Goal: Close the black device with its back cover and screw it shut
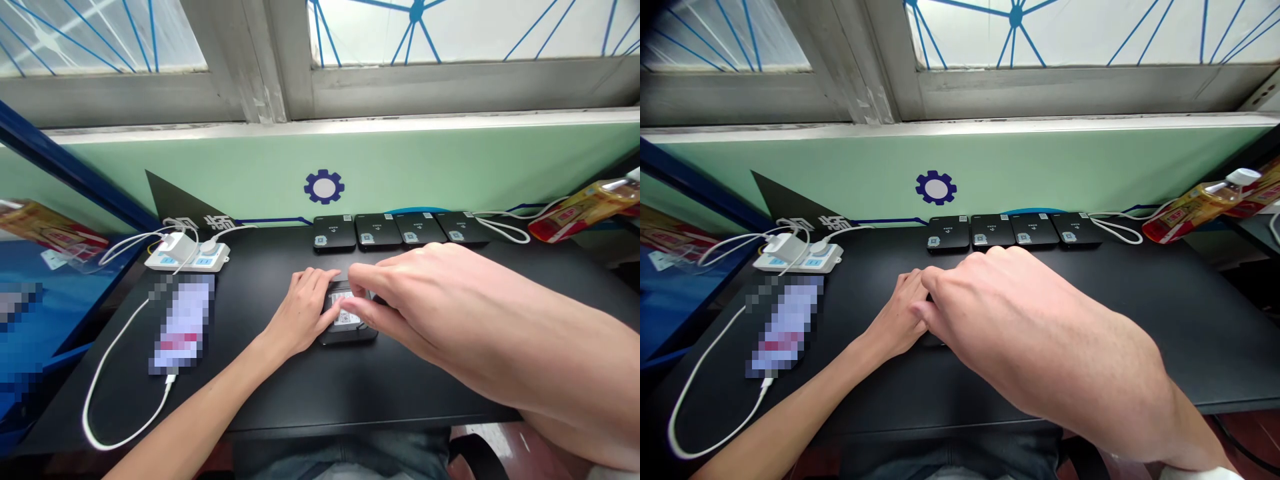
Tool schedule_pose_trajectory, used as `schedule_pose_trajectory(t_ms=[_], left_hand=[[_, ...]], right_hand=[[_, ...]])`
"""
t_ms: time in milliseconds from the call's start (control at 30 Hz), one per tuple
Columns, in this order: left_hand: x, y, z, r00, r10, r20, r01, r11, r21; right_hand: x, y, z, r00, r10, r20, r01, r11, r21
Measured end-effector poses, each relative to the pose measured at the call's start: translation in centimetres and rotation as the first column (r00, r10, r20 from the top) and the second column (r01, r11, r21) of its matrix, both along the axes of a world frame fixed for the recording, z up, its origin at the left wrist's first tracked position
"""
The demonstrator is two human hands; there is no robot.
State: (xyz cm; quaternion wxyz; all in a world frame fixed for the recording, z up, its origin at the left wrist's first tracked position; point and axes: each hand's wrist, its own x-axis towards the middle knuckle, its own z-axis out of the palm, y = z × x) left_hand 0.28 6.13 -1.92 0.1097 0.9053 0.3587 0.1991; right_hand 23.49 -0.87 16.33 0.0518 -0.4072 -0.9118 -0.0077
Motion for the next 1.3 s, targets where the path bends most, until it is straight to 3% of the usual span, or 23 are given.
schedule_pose_trajectory(t_ms=[167, 367, 533, 700, 900, 1100, 1200, 1300], left_hand=[[0.0, 0.0, -0.1, 1.000, 0.007, 0.012, -0.007, 1.000, 0.016], [0.1, -0.1, -0.2, 1.000, 0.003, 0.005, -0.003, 1.000, 0.020], [0.1, 0.0, -0.1, 1.000, 0.015, 0.003, -0.015, 0.998, 0.054], [-0.1, 0.0, 0.0, 1.000, -0.002, 0.013, 0.001, 0.999, 0.042], [-0.1, -0.1, 0.0, 1.000, -0.001, 0.020, 0.001, 0.999, 0.033], [-0.1, 0.0, -0.2, 1.000, 0.004, 0.011, -0.004, 1.000, 0.030], [-0.1, 0.0, -0.2, 1.000, 0.010, 0.022, -0.011, 0.999, 0.038], [-0.1, 0.0, -0.2, 0.999, 0.003, 0.033, -0.003, 1.000, 0.023]], right_hand=[[-0.5, -0.1, 0.6, 0.997, -0.061, 0.048, 0.066, 0.992, -0.111], [-0.2, -0.1, 0.4, 1.000, 0.017, 0.022, -0.018, 0.999, 0.039], [-0.4, 0.0, 1.4, 0.990, -0.062, 0.123, 0.069, 0.996, -0.052], [0.4, -0.2, -0.1, 0.999, 0.023, 0.033, -0.026, 0.995, 0.097], [-0.1, 0.0, -0.2, 0.998, -0.062, 0.000, 0.062, 0.997, -0.039], [0.3, -0.2, -0.1, 1.000, 0.028, -0.001, -0.028, 0.991, 0.134], [0.2, -0.1, 0.1, 0.999, 0.035, 0.035, -0.037, 0.998, 0.056], [0.1, -0.1, 0.0, 0.999, -0.006, -0.037, 0.007, 1.000, 0.025]])
